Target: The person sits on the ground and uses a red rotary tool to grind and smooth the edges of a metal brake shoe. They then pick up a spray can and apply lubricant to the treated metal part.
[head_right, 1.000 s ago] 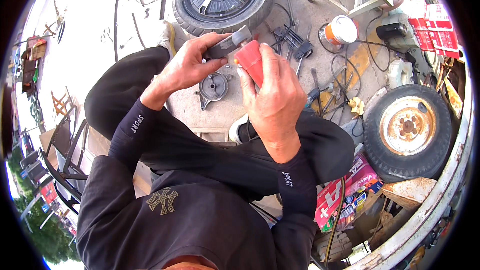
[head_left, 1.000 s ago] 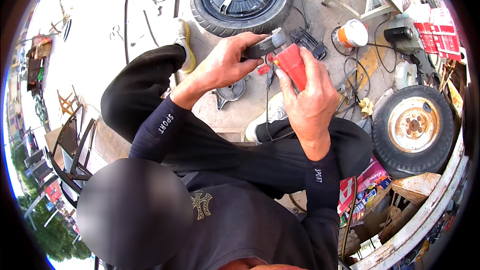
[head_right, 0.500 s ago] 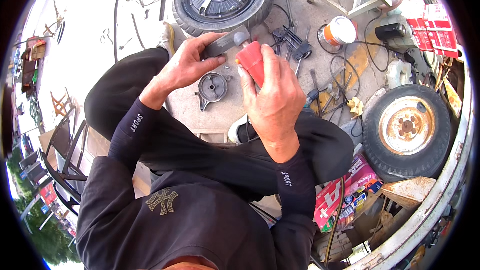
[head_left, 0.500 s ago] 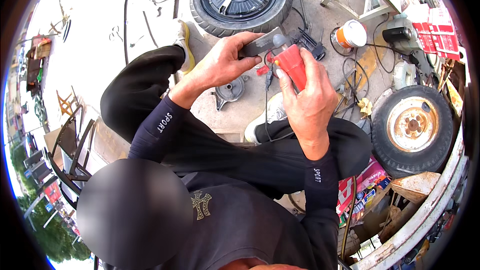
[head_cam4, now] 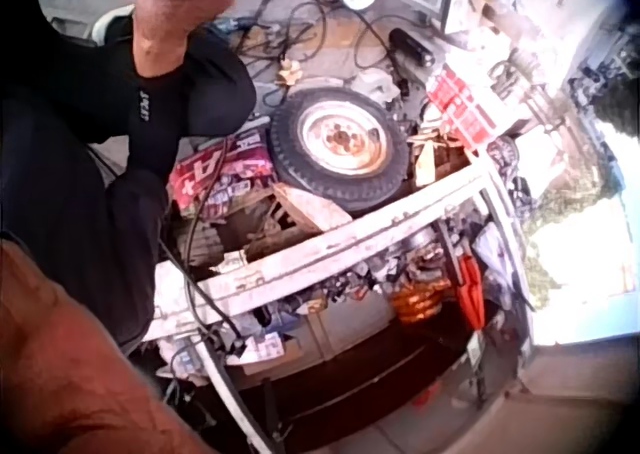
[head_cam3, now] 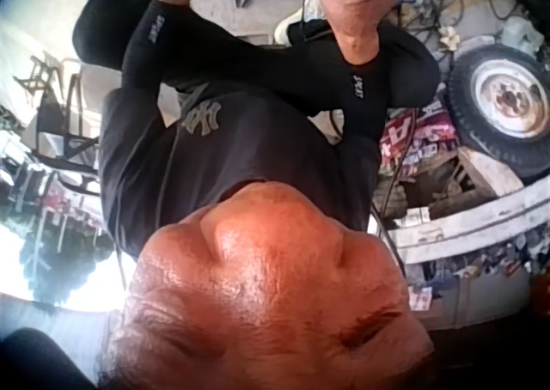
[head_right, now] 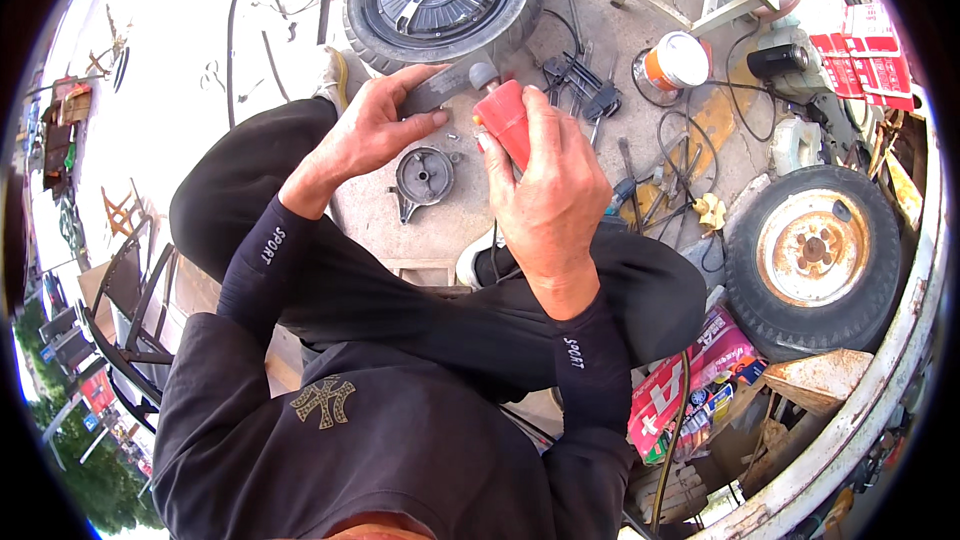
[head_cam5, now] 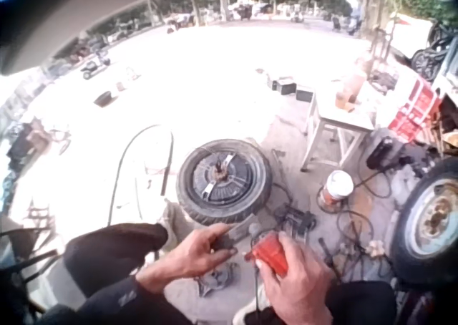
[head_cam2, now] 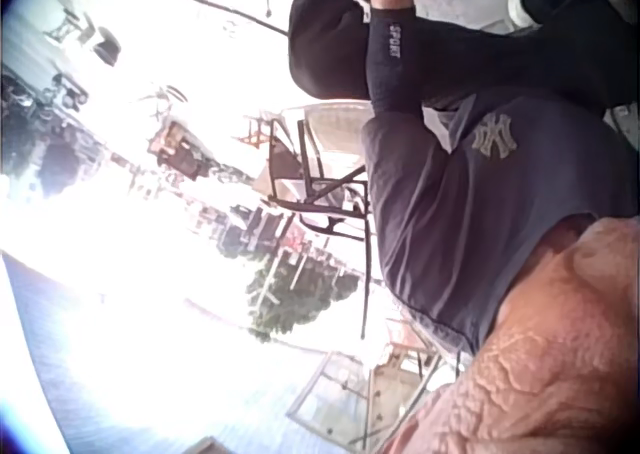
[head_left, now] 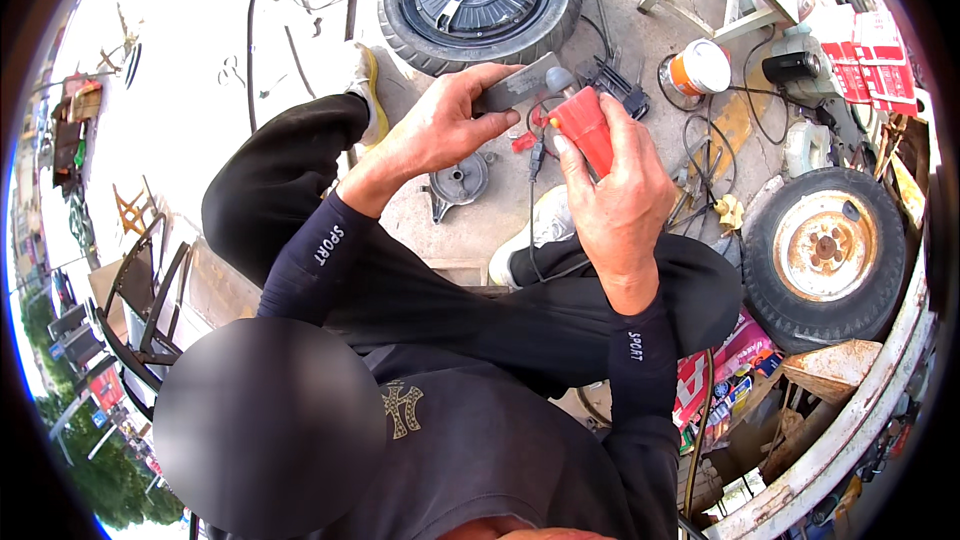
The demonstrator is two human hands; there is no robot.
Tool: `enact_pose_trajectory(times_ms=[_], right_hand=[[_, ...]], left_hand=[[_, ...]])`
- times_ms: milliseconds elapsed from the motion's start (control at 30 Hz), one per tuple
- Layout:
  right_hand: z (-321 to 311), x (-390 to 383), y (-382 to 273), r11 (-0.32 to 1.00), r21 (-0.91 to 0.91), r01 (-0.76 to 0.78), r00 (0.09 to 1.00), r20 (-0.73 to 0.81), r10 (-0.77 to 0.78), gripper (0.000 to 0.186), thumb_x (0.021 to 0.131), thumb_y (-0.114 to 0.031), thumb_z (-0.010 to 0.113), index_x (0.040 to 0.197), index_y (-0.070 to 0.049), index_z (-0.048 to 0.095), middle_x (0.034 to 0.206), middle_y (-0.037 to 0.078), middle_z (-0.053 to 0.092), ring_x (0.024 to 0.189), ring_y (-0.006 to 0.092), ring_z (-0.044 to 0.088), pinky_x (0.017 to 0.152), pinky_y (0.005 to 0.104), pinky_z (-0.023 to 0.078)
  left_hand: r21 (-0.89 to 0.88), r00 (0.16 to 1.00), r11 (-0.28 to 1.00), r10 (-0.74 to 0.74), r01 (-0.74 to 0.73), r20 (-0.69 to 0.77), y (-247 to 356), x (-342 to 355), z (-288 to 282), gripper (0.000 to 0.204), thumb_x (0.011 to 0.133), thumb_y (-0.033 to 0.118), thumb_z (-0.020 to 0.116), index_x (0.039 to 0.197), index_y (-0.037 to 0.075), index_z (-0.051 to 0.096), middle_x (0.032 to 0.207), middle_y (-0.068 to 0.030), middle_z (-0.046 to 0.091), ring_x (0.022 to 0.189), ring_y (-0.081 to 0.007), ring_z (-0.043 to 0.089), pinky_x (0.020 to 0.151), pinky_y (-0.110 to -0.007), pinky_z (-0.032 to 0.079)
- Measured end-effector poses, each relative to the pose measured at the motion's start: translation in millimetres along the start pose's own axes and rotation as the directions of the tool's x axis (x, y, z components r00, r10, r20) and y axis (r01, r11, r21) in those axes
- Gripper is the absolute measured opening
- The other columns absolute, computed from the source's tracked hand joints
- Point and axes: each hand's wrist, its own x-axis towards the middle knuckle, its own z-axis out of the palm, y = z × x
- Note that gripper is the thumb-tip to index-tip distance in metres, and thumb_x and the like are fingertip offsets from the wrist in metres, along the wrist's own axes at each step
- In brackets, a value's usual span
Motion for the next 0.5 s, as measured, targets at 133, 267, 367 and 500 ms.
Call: enact_pose_trajectory(times_ms=[133, 267, 367, 500], right_hand=[[1.2, -4.7, -12.6, 0.998, 0.046, 0.035, 0.999, 0.006, -0.036, 0.060, 0.080, -0.019, 0.086, 0.131, -0.004, 0.060, 0.106, 0.014, 0.069, 0.094, 0.0358, 0.070, 0.078, 0.0439, 0.057], [1.3, -1.9, -2.7, 0.998, 0.039, 0.050, 0.999, -0.011, -0.050, 0.059, 0.081, -0.020, 0.086, 0.132, -0.005, 0.061, 0.106, 0.014, 0.069, 0.094, 0.0356, 0.070, 0.078, 0.0441, 0.057], [1.8, -5.8, -11.6, 0.997, 0.060, 0.040, 0.999, 0.015, -0.041, 0.058, 0.081, -0.020, 0.086, 0.132, -0.005, 0.061, 0.107, 0.014, 0.069, 0.093, 0.0356, 0.071, 0.076, 0.0441, 0.057], [-0.9, 1.0, -1.5, 1.000, 0.020, -0.001, 1.000, -0.012, 0.001, 0.059, 0.081, -0.019, 0.086, 0.132, -0.006, 0.061, 0.107, 0.014, 0.069, 0.093, 0.0355, 0.071, 0.077, 0.0444, 0.057]], left_hand=[[0.041, 1.000, 0.999, -0.008, 0.007, 0.011, 1.3, 2.3, 1.1, 0.051, 0.098, 0.009, 0.070, 0.143, -0.008, 0.053, 0.120, -0.0090, 0.071, 0.106, -0.0086, 0.063, 0.095, -0.029, 0.053], [-0.024, 0.997, 0.997, -0.074, 0.074, 0.027, 4.0, 0.4, -0.8, 0.053, 0.098, 0.009, 0.071, 0.144, -0.009, 0.052, 0.120, -0.0088, 0.071, 0.107, -0.0088, 0.061, 0.096, -0.029, 0.052], [-0.040, 0.999, 0.998, -0.047, 0.048, 0.027, 1.3, -0.5, -1.5, 0.053, 0.098, 0.010, 0.071, 0.144, -0.009, 0.052, 0.121, -0.0083, 0.070, 0.108, -0.0088, 0.060, 0.097, -0.029, 0.051], [-0.014, 0.995, 0.995, -0.100, 0.101, 0.013, 3.5, -0.7, -2.6, 0.052, 0.098, 0.010, 0.071, 0.144, -0.009, 0.053, 0.124, -0.0097, 0.069, 0.112, -0.0096, 0.060, 0.099, -0.029, 0.051]])
